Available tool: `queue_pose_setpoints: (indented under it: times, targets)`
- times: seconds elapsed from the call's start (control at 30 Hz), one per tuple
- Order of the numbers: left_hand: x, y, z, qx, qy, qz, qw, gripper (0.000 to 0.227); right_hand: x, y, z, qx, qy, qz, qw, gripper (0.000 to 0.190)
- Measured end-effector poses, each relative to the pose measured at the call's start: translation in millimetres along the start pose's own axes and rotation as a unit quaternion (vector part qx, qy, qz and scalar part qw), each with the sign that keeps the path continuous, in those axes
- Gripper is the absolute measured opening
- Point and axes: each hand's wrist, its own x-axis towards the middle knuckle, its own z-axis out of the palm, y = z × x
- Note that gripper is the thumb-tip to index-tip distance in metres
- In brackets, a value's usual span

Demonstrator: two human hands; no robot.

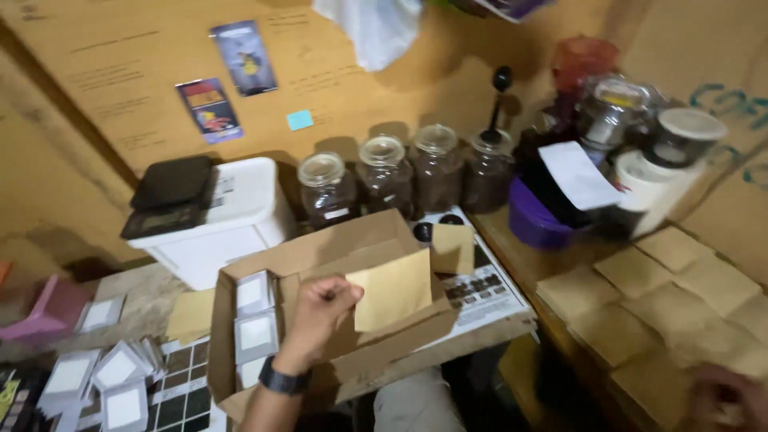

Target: The person picks up and sorts small paper packets and rectangular cards by hand, moving them from a workspace into a cardboard box and arranging them on a wooden table.

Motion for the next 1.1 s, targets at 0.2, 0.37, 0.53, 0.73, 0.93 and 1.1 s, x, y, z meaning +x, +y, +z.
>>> queue_pose_setpoints:
  times: [0.2, 0.37, 0.53, 0.73, 0.93, 1.1]
  targets:
    - [-73.1, -3.4, -11.4, 0.046, 0.140, 0.062, 0.987, 0.010, -196.4, 294.9, 251.3, -0.338, -0.094, -0.684, 0.640, 0.020]
    - [-119.2, 0.7, -13.2, 0.114, 0.216, 0.180, 0.953, 0.013, -252.4, 384.0, 312.8, -0.346, -0.370, -0.697, 0.507, 0.033]
    - [-137.7, 27.3, -29.1, 0.037, 0.231, 0.246, 0.941, 0.011, -304.8, 414.8, 337.9, -0.435, -0.377, -0.634, 0.517, 0.057]
    - [-131.2, -1.1, -51.3, -0.032, 0.196, 0.233, 0.952, 0.020, -309.6, 431.0, 353.8, -0.431, -0.353, -0.635, 0.535, 0.051]
    - [-115.8, 25.4, -56.5, -0.040, 0.165, 0.176, 0.970, 0.014, -283.8, 430.6, 367.5, -0.380, -0.327, -0.685, 0.529, 0.035]
    - [-107.7, 36.5, -58.2, -0.042, 0.184, 0.173, 0.967, 0.014, -309.5, 430.6, 378.8, -0.364, -0.308, -0.696, 0.537, 0.025]
